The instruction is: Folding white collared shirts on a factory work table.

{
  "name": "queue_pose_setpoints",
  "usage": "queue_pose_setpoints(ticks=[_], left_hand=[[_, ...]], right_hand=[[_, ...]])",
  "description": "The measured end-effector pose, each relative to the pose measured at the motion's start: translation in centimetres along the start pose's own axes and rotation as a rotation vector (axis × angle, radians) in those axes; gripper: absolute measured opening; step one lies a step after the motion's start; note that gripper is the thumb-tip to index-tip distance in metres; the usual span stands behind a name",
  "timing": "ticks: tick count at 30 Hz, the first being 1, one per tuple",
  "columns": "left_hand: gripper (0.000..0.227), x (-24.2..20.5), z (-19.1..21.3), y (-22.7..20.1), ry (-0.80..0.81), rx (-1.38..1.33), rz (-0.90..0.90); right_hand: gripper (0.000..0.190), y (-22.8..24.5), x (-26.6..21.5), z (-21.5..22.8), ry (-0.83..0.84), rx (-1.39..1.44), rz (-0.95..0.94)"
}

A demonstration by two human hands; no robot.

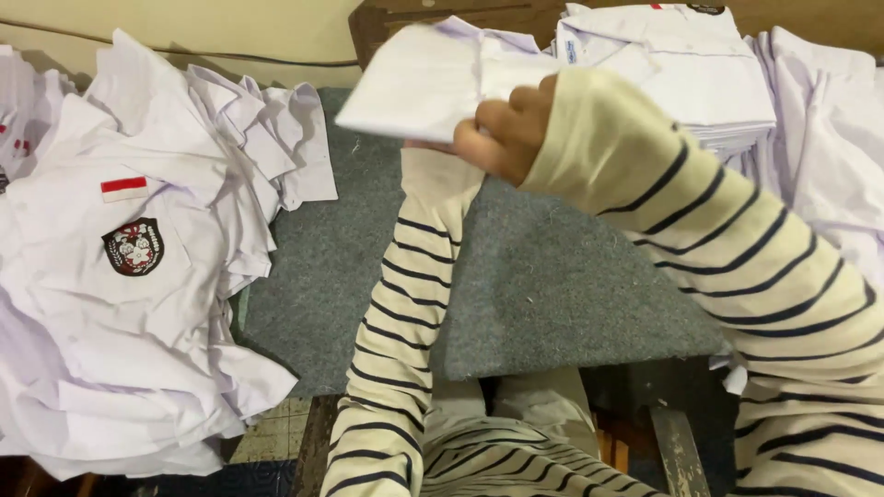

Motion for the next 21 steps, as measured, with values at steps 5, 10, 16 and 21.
queue_pose_setpoints(ticks=[5, 10, 16, 21], left_hand=[[0.061, -5.7, 1.1, -1.0, -0.386, 0.369, -0.280], [0.068, -14.0, 2.3, 0.6, -0.763, 0.730, -0.560], [0.077, -24.4, 4.5, 4.8, -1.211, 1.133, -0.904], [0.086, -30.8, 5.0, 9.1, -1.602, 1.462, -1.182]], right_hand=[[0.006, 7.9, -0.7, -9.3, -0.618, -0.095, 0.090], [0.003, 17.9, -1.7, -21.6, -0.721, 0.010, 0.095], [0.012, 22.4, -4.8, -23.3, -0.764, 0.219, 0.071], [0.012, 23.9, -7.3, -20.7, -0.742, 0.263, 0.062]])
Point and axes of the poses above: each hand's wrist, its own x-axis towards the middle knuckle, its own z-axis out of the back of the hand, y = z × x, the point moved 6 cm from there along x, towards the middle knuckle, and after that the axes turned 7 degrees about x, right-handed, at the moved point
